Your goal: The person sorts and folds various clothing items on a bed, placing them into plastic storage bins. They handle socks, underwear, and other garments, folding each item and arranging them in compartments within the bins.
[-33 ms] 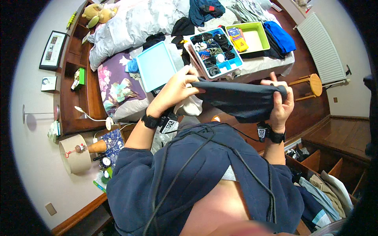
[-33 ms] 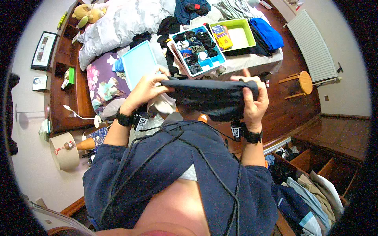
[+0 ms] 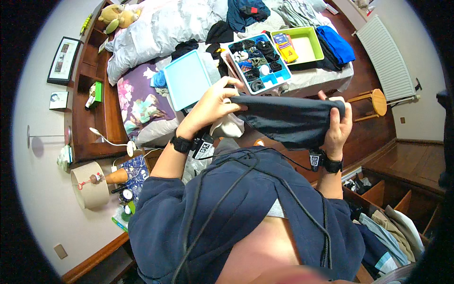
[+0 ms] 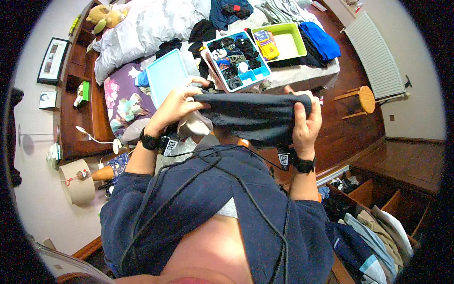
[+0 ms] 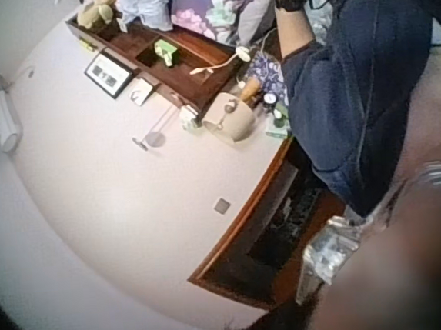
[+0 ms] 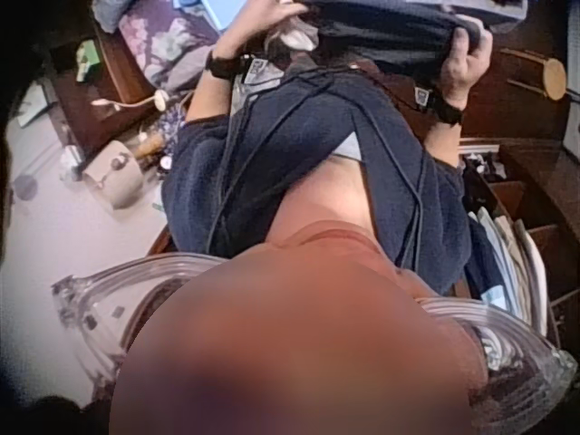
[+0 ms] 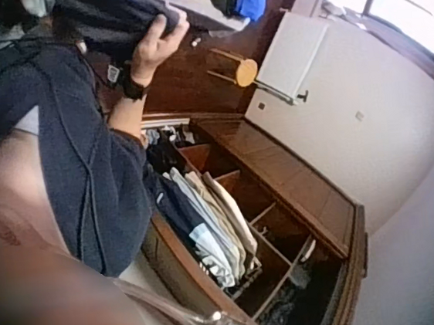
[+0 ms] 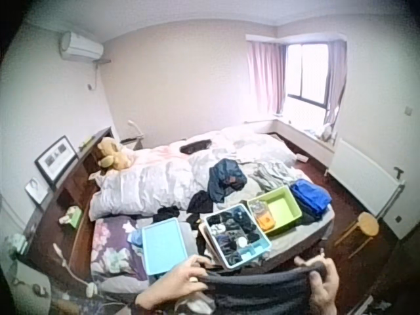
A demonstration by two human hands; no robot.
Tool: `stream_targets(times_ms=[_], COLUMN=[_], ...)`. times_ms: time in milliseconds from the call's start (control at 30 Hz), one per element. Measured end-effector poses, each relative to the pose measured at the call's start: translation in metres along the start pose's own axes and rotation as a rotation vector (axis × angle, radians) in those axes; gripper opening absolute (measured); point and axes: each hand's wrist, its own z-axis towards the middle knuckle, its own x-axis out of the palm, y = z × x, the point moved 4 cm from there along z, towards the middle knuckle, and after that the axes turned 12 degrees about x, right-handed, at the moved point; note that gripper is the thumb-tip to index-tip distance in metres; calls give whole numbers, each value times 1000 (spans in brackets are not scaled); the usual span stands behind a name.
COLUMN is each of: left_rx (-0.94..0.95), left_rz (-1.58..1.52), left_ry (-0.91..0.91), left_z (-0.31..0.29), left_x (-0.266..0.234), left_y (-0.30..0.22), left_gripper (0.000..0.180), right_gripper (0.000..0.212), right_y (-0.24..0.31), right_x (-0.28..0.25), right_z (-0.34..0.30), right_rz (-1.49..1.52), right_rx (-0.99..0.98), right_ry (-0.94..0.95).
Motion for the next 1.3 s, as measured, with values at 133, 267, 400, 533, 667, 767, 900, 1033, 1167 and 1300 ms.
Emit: stream_targets(times_ms=[133,267,400,533,667,767,900,1033,1167,1300], left_rx=[-175,-468,-340,-255,-449,-360,-329,-314,-138,-76], left_rz=[-72,-52,-96,-720,-771,-712,-787,-591,-607,-548], left_ry=[14,-64,-9,-133,-212,-234,-139,66,149,176], left_z=[18,29,45,50,46,48,44,45,53,54], left_x=[13,35,64,80,72,59,51,46,49,60], left_y=[24,44,29,9,19,28,22,-2,-29,-38], left_gripper=[22,32,45,45,30,31,41,38,29,27], right_gripper=[21,50,58,66,60,51,74,59,35,13], right_y=[-27,-24,-33,-39,-39,-43,-65,-76,-66,-66], right_x=[-6,15,60,87,77,51,33,32,21,15], right_z=[8,16,9,2,-6,0,10,6,11,10], right_rz=[-145,-928,-929,-742,-444,-428,-210,42,-262,-504], right_rx=[347,-127,-326,-291,-128,-80,195,680,380,20], right_ry=[-163,-199,-91,149,353,172,60,534,421,178])
